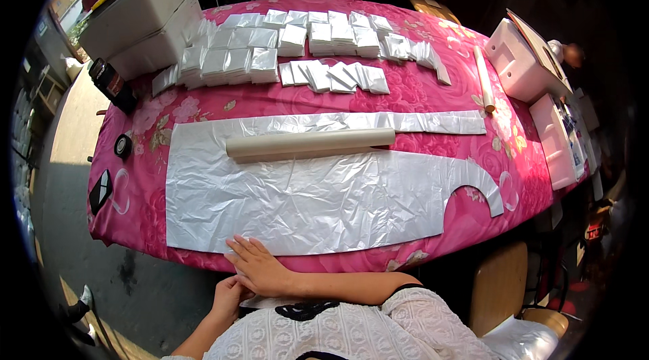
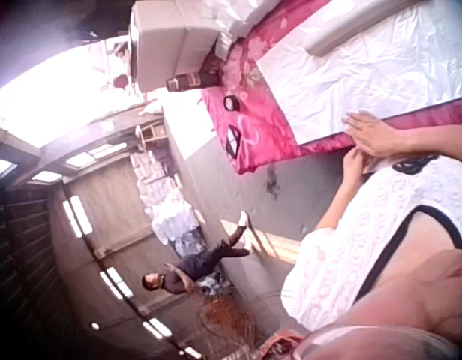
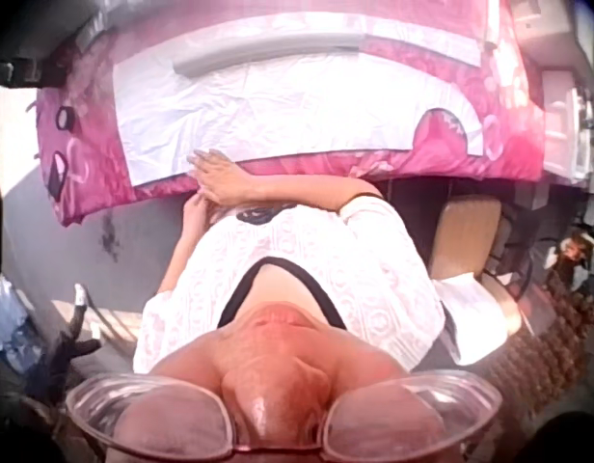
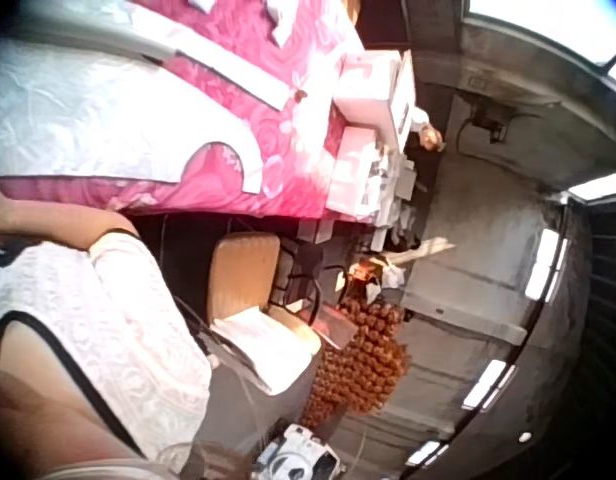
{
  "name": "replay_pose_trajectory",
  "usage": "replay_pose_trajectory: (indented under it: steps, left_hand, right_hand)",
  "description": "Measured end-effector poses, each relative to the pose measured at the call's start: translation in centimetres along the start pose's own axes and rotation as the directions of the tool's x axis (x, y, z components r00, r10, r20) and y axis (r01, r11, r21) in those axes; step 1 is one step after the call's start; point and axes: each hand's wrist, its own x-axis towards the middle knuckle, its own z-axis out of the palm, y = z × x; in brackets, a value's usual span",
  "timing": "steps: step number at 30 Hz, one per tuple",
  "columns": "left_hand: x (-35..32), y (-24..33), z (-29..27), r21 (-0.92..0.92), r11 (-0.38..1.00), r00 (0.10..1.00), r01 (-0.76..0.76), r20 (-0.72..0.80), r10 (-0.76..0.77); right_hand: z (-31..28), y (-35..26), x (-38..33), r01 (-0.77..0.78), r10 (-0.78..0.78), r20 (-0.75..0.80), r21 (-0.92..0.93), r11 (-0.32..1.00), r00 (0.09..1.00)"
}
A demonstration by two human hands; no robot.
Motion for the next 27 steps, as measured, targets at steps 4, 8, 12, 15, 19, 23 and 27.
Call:
replay_pose_trajectory:
  steps: [4,8,12,15,19,23,27]
  left_hand:
    - [-1.3,3.4,0.8,0.459,0.854,0.967,-0.246,0.051,0.251]
    - [-1.4,7.4,3.1,0.779,0.139,0.651,-0.611,0.395,0.648]
    - [0.2,11.3,5.9,0.674,0.044,0.453,-0.737,0.444,0.773]
    - [1.3,12.3,6.7,0.671,-0.012,0.422,-0.742,0.481,0.768]
    - [2.9,11.6,8.4,0.595,0.069,0.466,-0.801,0.547,0.695]
    - [3.9,11.6,8.9,0.59,0.018,0.454,-0.807,0.6,0.659]
    - [4.3,12.2,8.7,0.598,-0.059,0.421,-0.799,0.626,0.656]
  right_hand:
    - [-2.5,-0.1,0.0,0.113,-0.118,-0.024,-0.157,0.981,0.993]
    - [-8.1,2.8,-0.2,0.305,-0.29,0.095,-0.31,0.9,0.952]
    - [-17.1,7.2,-0.9,0.076,-0.08,-0.294,-0.025,0.997,0.952]
    - [-24.9,14.2,0.2,-0.172,0.383,-0.594,0.38,0.909,0.708]
    - [-33.3,26.6,1.1,-0.358,0.558,-0.719,0.434,0.826,0.415]
    - [-34.6,30.2,1.3,-0.737,0.596,-0.739,0.206,0.644,0.314]
    - [-33.2,29.5,1.8,-0.839,0.238,-0.919,-0.152,0.523,0.314]
